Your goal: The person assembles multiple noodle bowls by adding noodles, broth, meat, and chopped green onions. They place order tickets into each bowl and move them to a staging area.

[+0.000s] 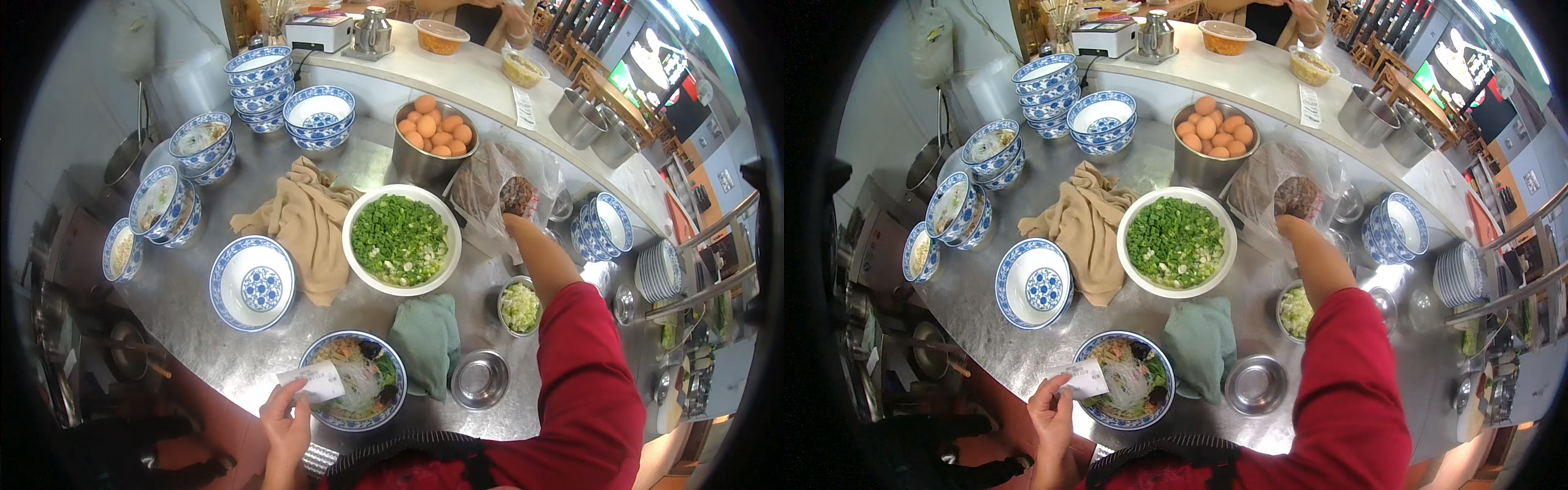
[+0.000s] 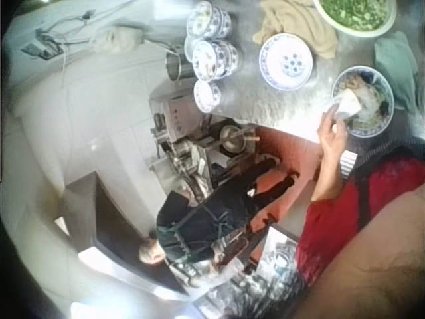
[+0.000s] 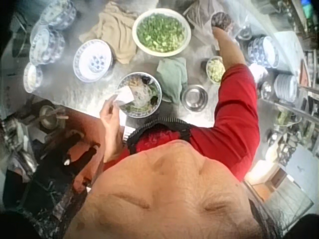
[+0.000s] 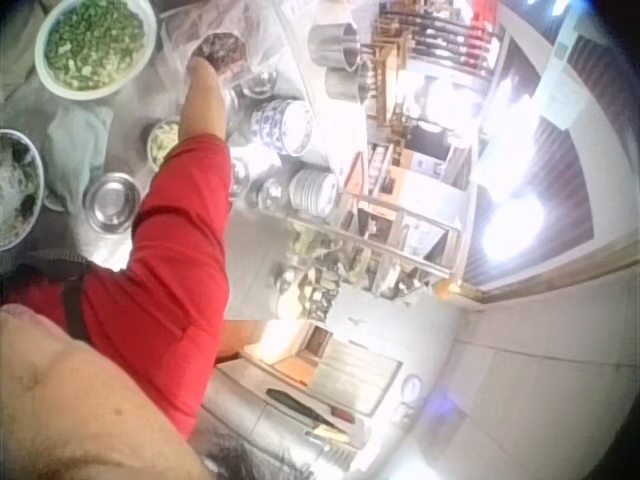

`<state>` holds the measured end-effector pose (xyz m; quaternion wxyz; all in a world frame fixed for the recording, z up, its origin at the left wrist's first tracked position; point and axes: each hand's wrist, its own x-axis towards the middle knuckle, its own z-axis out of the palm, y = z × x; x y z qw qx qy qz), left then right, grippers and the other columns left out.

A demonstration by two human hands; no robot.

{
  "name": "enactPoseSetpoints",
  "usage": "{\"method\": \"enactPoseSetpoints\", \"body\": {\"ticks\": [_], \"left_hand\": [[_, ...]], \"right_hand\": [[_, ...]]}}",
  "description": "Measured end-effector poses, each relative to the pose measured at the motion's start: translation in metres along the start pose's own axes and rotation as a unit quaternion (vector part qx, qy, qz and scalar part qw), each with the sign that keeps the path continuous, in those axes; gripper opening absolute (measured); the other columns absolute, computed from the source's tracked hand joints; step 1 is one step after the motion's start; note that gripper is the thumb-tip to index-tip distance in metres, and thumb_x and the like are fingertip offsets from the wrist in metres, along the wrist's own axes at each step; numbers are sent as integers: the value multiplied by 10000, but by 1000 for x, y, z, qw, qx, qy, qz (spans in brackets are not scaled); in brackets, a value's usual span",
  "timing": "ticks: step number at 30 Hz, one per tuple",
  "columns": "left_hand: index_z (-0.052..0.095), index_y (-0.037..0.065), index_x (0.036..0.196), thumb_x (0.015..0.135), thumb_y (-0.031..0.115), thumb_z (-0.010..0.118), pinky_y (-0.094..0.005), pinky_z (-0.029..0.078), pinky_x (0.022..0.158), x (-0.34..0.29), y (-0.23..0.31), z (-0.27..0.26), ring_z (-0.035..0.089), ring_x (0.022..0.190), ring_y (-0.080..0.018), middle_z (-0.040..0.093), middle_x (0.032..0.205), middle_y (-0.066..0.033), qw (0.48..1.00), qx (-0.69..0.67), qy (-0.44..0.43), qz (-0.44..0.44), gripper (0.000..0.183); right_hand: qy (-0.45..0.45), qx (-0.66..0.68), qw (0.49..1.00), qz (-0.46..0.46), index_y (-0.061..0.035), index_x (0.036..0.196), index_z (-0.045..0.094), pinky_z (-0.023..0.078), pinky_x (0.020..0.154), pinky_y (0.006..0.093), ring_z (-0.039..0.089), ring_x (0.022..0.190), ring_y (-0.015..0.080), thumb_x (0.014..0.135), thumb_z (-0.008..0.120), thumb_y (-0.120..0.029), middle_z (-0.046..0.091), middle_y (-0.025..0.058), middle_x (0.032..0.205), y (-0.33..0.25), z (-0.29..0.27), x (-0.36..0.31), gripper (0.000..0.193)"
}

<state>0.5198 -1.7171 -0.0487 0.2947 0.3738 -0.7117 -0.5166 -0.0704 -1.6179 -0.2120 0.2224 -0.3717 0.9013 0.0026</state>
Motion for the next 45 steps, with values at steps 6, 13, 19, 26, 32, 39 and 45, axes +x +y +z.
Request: {"method": "enactPoseSetpoints", "body": {"ticks": [6,13,19,26,32,39,45], "left_hand": [[589,-31,958,726,-99,506,-222,423,681,2,-3,12,536,777,-133,565,853,-86,999,-30,40,-13,256],[585,-38,959,729,-87,514,-246,427,717,7,6,27,541,790,-152,570,876,-95,999,-23,26,-21,246],[572,-35,986,748,-88,499,-253,426,752,7,19,50,540,830,-148,569,910,-93,1000,-21,6,-9,255],[567,-33,995,758,-77,503,-252,426,756,10,27,57,543,836,-149,565,911,-88,999,-32,-2,-9,250],[570,-36,986,763,-67,512,-249,426,750,14,24,61,539,833,-144,566,903,-87,1000,-13,-3,-12,232],[571,-41,986,763,-67,514,-248,425,744,17,26,63,540,818,-143,572,885,-88,1000,3,-2,-6,232],[577,-47,976,766,-65,513,-247,424,744,15,24,64,539,825,-149,568,885,-95,1000,-5,18,-15,220]], "right_hand": [[52,40,997,43,24,814,641,467,666,366,609,794,300,692,564,-245,623,191,822,-23,-11,-7,305],[107,289,935,174,63,859,615,454,674,356,603,769,280,701,572,-283,620,191,828,-38,-28,-21,383],[124,295,928,190,23,732,644,464,683,333,620,773,294,662,586,-260,632,174,792,-36,-48,-30,297],[170,739,633,155,41,777,628,470,603,319,591,683,235,624,687,-181,626,104,778,-29,-40,-29,276],[131,892,433,27,14,890,597,486,669,328,592,752,208,676,662,-71,617,88,835,-28,-43,-24,240],[156,823,523,159,21,854,562,466,491,311,553,594,189,654,734,-189,582,97,773,-43,-57,-29,337],[214,588,737,254,38,663,595,483,565,334,594,662,239,622,705,-380,597,170,700,-53,-75,-30,433]]}}
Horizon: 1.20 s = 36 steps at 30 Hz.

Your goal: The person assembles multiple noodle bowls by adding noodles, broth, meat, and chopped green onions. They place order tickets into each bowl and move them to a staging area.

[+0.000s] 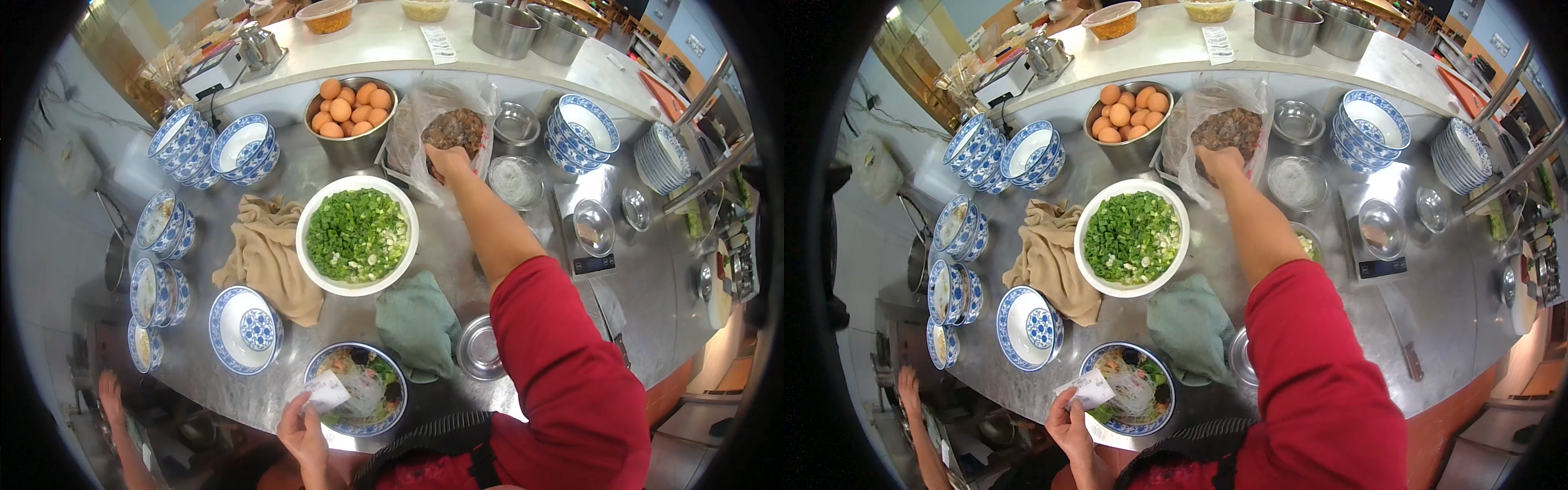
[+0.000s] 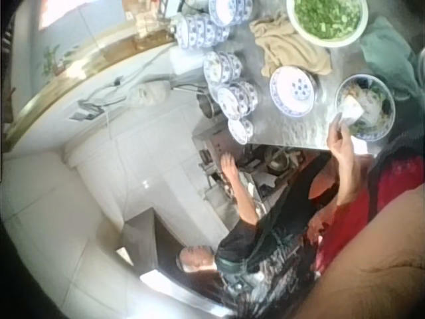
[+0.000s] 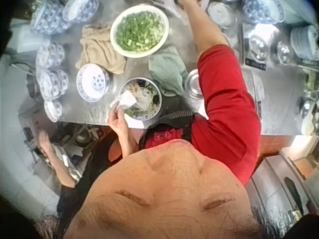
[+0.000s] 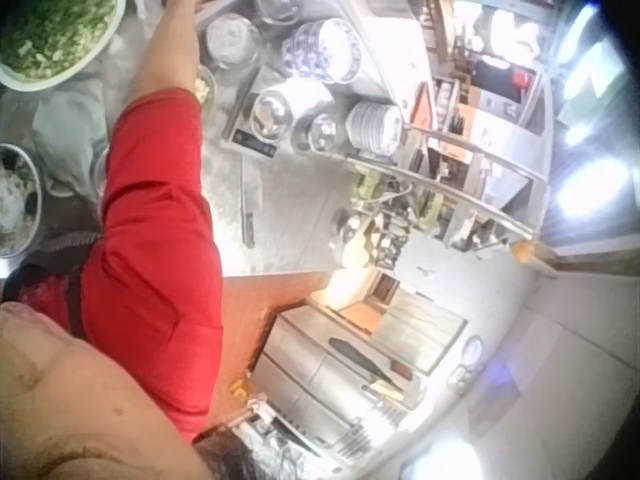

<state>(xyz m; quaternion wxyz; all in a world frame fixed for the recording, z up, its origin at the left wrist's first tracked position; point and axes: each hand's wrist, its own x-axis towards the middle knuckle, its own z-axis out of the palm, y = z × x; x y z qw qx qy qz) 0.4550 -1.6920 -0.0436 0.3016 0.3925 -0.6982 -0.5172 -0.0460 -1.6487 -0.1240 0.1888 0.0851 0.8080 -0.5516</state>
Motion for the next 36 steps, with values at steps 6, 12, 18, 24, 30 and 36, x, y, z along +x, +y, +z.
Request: {"method": "enactPoseSetpoints", "body": {"ticks": [6,12,18,24,30,36], "left_hand": [[579,-46,972,764,-69,511,-247,421,746,-3,-2,-7,534,830,-145,565,899,-92,1000,-14,4,-13,220],[574,-53,985,783,-53,518,-240,418,755,3,-2,-3,534,832,-128,578,918,-86,1000,-1,-26,9,210],[574,-47,977,770,-76,505,-245,416,752,9,-1,7,528,831,-136,564,906,-84,1000,-6,-30,5,220],[573,-49,982,781,-61,513,-247,415,756,7,4,7,531,820,-133,569,898,-79,1000,-9,-24,8,210],[577,-48,979,775,-61,517,-247,417,752,5,3,1,531,823,-137,570,891,-79,1000,-9,-23,3,213],[583,-47,966,766,-76,514,-248,422,747,2,-3,-13,532,816,-136,571,883,-80,1000,16,-2,-5,214]], "right_hand": [[54,-288,930,-224,68,813,616,465,766,374,593,842,345,648,643,-430,598,255,870,-7,-16,-20,525],[-27,-7,985,-170,88,822,597,486,703,368,602,794,351,627,654,-306,598,264,822,3,-20,-8,443],[-101,-345,917,-172,89,941,570,481,735,348,594,855,326,626,623,-253,594,243,901,9,-22,11,468],[-128,-509,822,-220,42,1014,578,446,836,381,556,985,317,693,524,-274,559,215,1061,17,-3,28,453],[-143,-561,768,-273,5,802,654,471,753,374,598,861,316,714,525,-305,605,213,902,20,1,35,347],[-38,-522,772,-359,-25,760,659,486,728,343,613,810,278,678,550,-204,620,185,811,-5,-32,13,225]]}}
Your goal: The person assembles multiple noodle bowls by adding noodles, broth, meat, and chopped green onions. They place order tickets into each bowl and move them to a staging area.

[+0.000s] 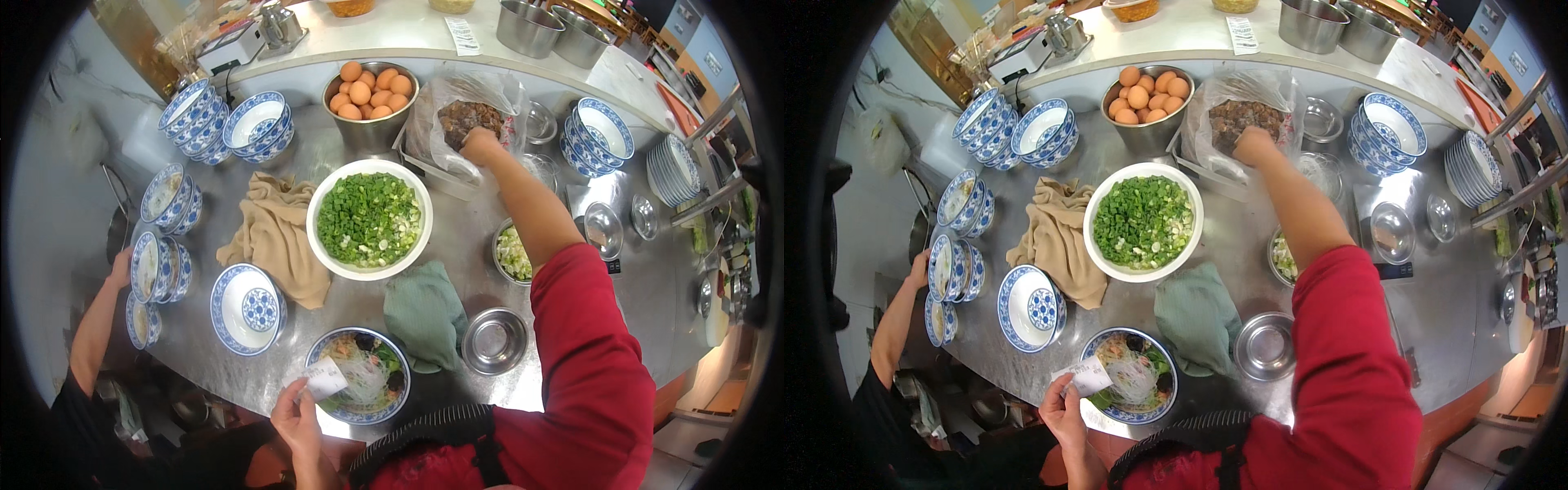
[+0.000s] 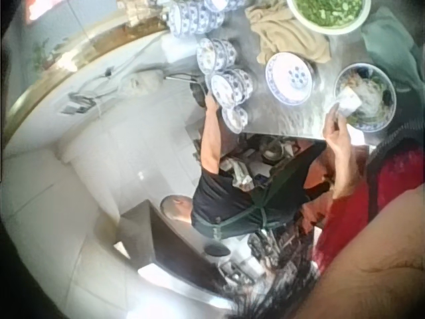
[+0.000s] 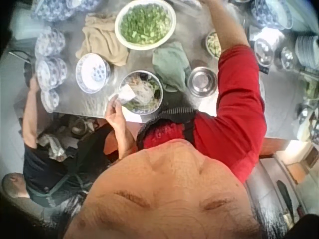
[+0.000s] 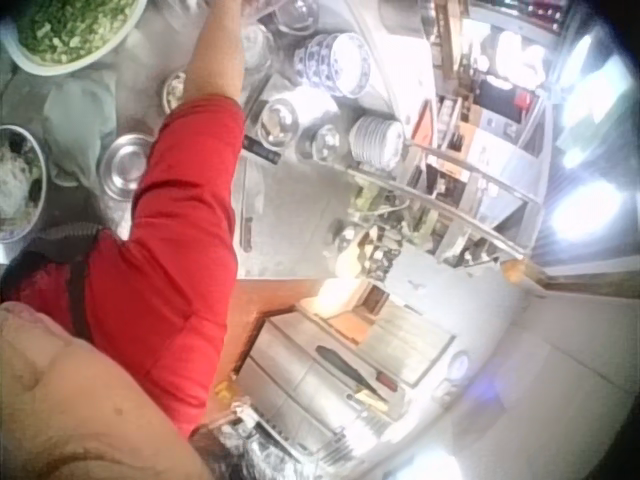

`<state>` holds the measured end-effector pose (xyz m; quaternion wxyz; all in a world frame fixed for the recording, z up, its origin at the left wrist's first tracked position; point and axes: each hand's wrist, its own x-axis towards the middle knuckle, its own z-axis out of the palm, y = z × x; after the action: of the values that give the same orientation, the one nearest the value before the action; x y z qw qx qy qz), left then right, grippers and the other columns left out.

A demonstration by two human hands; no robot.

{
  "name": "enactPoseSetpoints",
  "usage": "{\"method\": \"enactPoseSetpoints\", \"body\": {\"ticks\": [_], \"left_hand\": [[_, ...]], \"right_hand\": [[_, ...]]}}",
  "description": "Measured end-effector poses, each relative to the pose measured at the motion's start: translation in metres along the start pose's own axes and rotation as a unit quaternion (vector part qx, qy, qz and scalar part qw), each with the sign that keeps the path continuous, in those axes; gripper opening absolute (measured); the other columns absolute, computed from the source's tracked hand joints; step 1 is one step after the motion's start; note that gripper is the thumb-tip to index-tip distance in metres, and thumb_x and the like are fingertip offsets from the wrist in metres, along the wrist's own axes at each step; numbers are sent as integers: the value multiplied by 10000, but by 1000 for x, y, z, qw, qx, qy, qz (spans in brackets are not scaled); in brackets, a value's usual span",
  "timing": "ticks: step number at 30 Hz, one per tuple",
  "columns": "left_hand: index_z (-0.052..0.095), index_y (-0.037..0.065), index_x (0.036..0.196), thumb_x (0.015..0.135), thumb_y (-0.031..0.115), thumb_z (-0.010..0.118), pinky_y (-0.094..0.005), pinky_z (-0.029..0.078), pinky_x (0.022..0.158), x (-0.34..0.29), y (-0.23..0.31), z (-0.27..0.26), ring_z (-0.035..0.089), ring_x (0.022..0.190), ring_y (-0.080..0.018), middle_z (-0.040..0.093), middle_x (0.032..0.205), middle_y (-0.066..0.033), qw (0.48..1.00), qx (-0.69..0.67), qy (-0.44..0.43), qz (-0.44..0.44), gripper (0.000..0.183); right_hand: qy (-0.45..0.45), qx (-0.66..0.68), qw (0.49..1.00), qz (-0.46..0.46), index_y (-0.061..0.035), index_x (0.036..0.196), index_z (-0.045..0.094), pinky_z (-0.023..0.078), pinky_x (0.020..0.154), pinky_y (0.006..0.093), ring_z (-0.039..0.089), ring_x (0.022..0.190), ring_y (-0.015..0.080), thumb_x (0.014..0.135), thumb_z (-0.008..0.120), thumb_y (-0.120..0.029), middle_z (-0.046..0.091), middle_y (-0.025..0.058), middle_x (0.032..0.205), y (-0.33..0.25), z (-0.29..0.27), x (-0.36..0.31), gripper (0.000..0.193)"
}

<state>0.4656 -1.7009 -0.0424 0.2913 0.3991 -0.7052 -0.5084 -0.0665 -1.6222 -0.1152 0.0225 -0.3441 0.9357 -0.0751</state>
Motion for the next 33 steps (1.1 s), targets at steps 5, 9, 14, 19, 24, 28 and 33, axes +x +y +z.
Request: {"method": "enactPoseSetpoints", "body": {"ticks": [5,9,14,19,24,28,33], "left_hand": [[587,-46,956,763,-82,514,-232,421,726,-15,7,-2,527,800,-118,572,868,-70,1000,-16,1,5,210],[589,-45,950,763,-80,513,-219,416,715,-29,16,-9,523,785,-109,572,852,-60,1000,-23,12,-6,205],[588,-52,975,795,-28,526,-225,440,680,-51,7,-23,530,751,-99,584,870,-65,999,33,6,33,192],[562,-55,1026,813,-36,515,-201,417,655,-77,-11,-27,520,720,-84,580,853,-62,999,-20,-12,28,219],[581,-58,966,784,-50,525,-232,400,780,-97,-13,-32,515,839,-114,578,912,-68,998,-55,-30,5,191],[583,-50,979,790,-43,527,-234,403,778,-110,-15,-38,517,848,-114,582,931,-72,998,-51,-28,7,196],[575,-45,1004,805,-32,527,-237,408,775,-119,-19,-44,516,842,-110,581,928,-70,997,-62,-31,21,205]], "right_hand": [[-8,463,867,185,-5,833,625,517,612,320,602,704,244,697,644,-181,618,103,787,6,-30,-23,223],[-46,706,679,197,-25,913,582,519,544,282,586,692,174,750,637,-123,592,63,808,5,-66,-58,198],[-155,752,635,89,35,1044,508,481,525,252,575,701,159,794,601,-123,589,115,881,-10,-77,-171,310],[-306,543,772,123,38,1056,518,497,584,277,596,689,161,778,605,-159,617,126,847,-33,-25,-308,351],[-196,324,925,31,5,1019,569,465,754,303,589,862,230,729,626,-164,616,134,922,-52,14,-371,340],[-142,289,947,14,-11,1047,564,424,828,323,552,965,272,687,653,-178,578,145,1045,-49,19,-386,407],[-136,258,956,-30,-11,1031,570,427,820,318,559,928,262,704,635,-155,578,157,1031,-51,13,-395,363]]}}
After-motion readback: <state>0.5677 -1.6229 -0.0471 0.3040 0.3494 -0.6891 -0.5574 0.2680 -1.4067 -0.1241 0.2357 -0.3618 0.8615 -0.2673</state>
